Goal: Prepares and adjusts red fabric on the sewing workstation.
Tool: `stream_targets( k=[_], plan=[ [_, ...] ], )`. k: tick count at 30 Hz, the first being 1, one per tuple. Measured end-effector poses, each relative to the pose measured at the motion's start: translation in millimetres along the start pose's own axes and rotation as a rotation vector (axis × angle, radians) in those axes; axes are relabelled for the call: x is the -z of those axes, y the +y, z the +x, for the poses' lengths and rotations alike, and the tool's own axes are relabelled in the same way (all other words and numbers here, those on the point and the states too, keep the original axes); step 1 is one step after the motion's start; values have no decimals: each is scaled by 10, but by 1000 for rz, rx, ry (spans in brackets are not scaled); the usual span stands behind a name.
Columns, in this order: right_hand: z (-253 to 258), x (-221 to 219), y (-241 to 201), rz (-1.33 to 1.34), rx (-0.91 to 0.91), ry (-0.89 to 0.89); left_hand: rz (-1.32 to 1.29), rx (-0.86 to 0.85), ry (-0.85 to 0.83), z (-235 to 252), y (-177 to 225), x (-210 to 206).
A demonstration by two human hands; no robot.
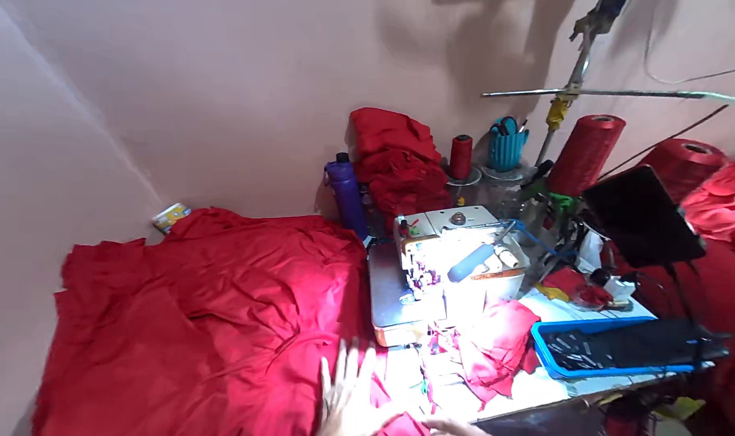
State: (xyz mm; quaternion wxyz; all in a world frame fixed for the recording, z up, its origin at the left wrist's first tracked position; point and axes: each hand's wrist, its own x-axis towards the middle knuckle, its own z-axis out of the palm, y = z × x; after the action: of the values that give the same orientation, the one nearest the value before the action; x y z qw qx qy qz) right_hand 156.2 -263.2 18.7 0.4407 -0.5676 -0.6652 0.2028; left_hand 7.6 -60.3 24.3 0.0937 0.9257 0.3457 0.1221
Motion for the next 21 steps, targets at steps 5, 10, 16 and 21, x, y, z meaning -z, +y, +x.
stream_targets(
  k=[5,10,16,21],
  plan=[
    [160,360,249,-450,-94,435,45,-7,-23,-32,-18,-215],
    [326,639,563,-761,-234,603,46,-14,-22,-45,4,-178],
    [283,618,687,-712,-293,544,66,4,-52,-30,-1,-168],
    [249,633,640,-657,-308,556,62,-14,-13,-40,0,-175]
  ],
)
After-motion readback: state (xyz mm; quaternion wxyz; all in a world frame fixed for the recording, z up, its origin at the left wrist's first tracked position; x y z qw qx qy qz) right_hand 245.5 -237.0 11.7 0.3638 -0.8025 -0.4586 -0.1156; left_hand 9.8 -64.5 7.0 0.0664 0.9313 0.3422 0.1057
